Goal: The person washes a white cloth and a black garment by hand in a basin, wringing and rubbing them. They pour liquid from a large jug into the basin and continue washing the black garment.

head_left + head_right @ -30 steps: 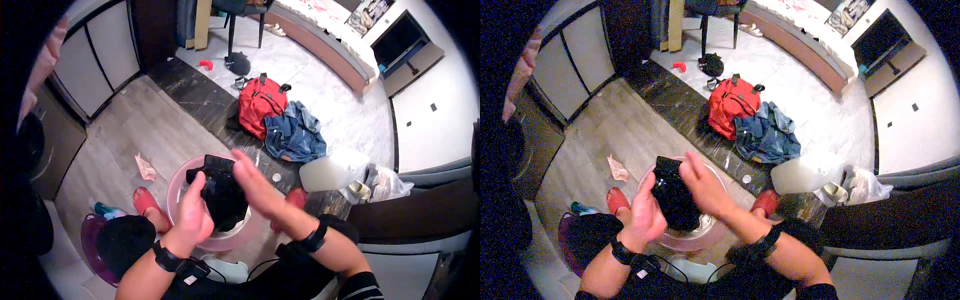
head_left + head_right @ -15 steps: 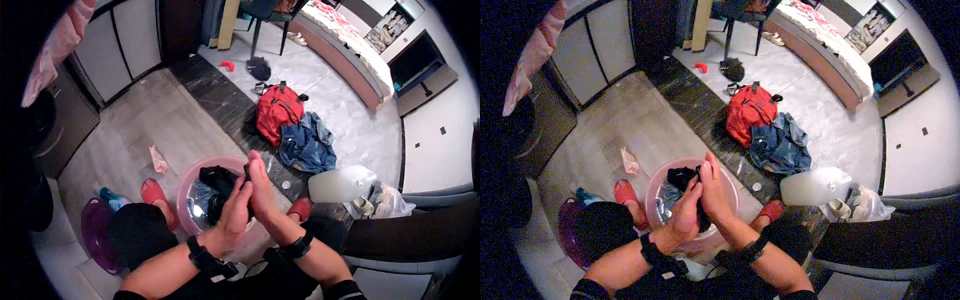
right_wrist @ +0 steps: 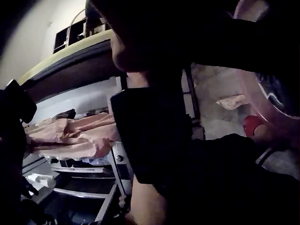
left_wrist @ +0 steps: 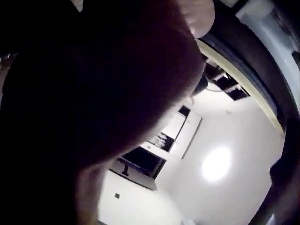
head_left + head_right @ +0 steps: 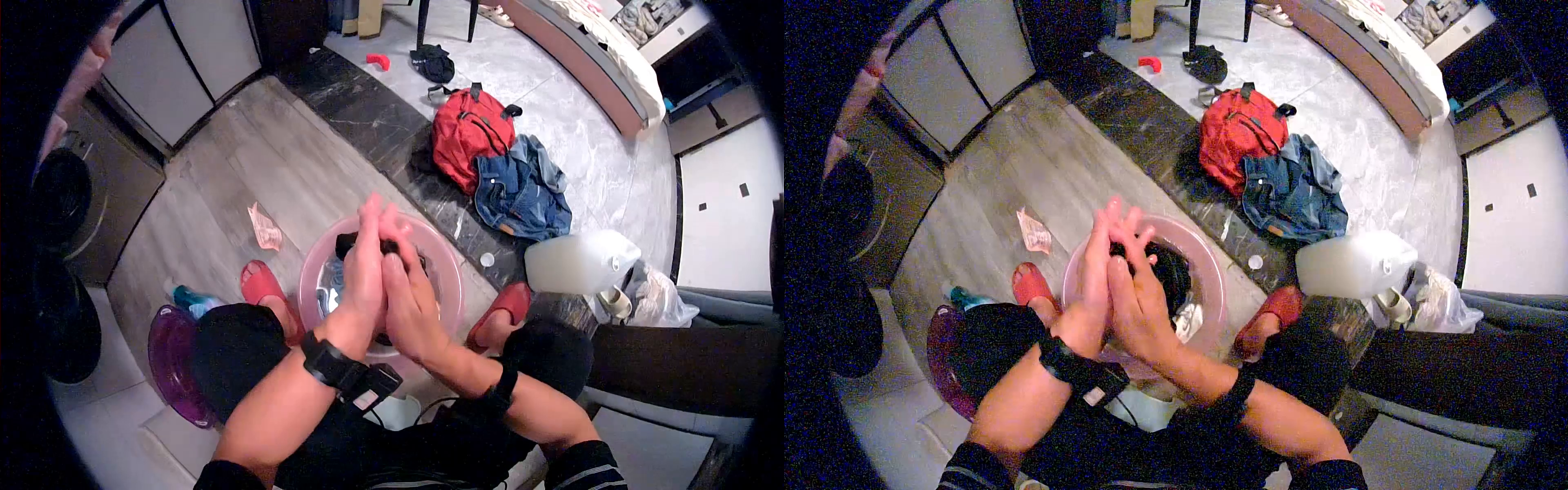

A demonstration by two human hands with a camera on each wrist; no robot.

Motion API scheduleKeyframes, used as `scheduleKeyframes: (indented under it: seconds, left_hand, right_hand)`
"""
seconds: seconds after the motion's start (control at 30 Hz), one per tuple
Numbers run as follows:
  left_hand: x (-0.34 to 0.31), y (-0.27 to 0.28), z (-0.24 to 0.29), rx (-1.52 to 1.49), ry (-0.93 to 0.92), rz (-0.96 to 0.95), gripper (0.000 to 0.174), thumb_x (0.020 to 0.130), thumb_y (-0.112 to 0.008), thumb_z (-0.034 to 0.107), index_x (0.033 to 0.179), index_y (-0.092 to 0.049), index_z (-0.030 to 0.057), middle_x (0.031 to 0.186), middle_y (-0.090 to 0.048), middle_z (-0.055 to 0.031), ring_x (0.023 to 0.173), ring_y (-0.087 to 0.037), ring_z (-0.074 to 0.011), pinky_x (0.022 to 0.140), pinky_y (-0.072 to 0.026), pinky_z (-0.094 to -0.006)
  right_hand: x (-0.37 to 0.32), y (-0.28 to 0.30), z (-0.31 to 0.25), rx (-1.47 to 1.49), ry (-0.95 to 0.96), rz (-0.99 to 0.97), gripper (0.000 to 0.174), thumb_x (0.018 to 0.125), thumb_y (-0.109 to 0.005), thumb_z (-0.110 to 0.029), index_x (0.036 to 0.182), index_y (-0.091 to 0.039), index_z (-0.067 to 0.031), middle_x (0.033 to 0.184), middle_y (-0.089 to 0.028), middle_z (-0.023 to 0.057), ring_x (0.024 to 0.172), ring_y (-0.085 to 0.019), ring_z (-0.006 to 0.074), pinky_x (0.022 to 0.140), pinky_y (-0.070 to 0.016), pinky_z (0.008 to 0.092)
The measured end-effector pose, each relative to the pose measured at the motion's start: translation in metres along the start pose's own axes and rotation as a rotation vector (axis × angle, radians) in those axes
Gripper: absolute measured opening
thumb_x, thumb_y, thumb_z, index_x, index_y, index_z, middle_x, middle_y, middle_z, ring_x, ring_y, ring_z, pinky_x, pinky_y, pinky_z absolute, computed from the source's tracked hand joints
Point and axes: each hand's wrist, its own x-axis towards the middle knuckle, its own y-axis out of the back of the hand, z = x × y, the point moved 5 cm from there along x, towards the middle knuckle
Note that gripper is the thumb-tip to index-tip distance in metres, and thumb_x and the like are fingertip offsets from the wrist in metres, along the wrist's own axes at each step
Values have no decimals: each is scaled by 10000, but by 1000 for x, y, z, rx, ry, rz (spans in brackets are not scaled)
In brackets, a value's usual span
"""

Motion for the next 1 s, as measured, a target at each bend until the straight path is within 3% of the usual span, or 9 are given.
scheduleKeyframes:
  seconds: [0.07,0.17,0.33,0.37,0.47,0.53,0.6,0.87,1.0]
  left_hand:
    - [-12,-12,-19,-164,199,-65,694,957,-328,569,1342,-412,-2,1363,-433,-141,1230,-425,-177,1035,-320,-302]
    - [-17,-12,-7,336,-134,-299,665,974,-308,536,1361,-384,-1,1375,-426,-115,1229,-434,-167,1039,-334,-310]
    - [-21,-22,-14,-384,165,-179,468,993,-331,448,1261,-454,84,1259,-508,-94,1182,-477,-256,1048,-352,-384]
    - [-30,-30,-19,-284,95,-213,611,981,-356,481,1391,-337,28,1383,-422,-111,1275,-413,-209,1080,-303,-343]
    - [-10,-7,-21,-250,133,-225,607,981,-292,509,1398,-303,68,1414,-394,-98,1304,-380,-244,1090,-304,-396]
    - [-12,-8,-10,-281,135,-211,651,975,-269,534,1405,-288,46,1417,-391,-91,1311,-374,-262,1088,-309,-399]
    - [-30,-33,-7,-292,154,-307,685,966,-273,557,1410,-276,34,1425,-384,-95,1307,-377,-277,1089,-304,-397]
    - [-26,-27,-13,-345,224,-449,741,942,-285,607,1432,-214,56,1435,-333,-97,1290,-374,-185,1072,-308,-326]
    - [-39,-20,-42,383,224,-553,580,948,-486,461,1331,-422,31,1171,-551,-35,1062,-487,-110,953,-386,-278]
  right_hand:
    - [18,19,10,-174,119,-44,394,945,-400,-192,1279,-458,9,1337,-463,187,1269,-400,345,1088,-262,373]
    - [16,23,11,-523,249,-5,443,968,-359,-221,1331,-421,24,1372,-439,186,1292,-397,279,1071,-279,348]
    - [22,24,2,-343,214,-124,412,916,-440,-152,1298,-446,4,1348,-442,215,1270,-416,345,1058,-301,378]
    - [34,27,-13,-563,500,31,291,872,-495,-143,1136,-538,-28,1241,-506,182,1213,-429,403,1072,-221,523]
    - [12,11,-8,-263,89,14,263,867,-496,-120,1111,-532,-29,1257,-497,188,1231,-416,422,1052,-237,561]
    - [-1,6,8,-400,438,-44,308,887,-499,-140,1175,-498,-29,1253,-503,186,1242,-412,411,1051,-286,465]
    - [24,26,3,-738,631,-62,251,869,-502,-119,1103,-526,-31,1229,-509,195,1213,-427,426,1030,-257,580]
    - [24,29,-3,-376,184,52,273,901,-528,-188,1127,-516,-34,1046,-602,172,1089,-531,382,932,-389,459]
    - [55,65,2,464,-213,251,232,973,-486,-266,1064,-484,-52,780,-538,33,630,-543,139,592,-509,299]
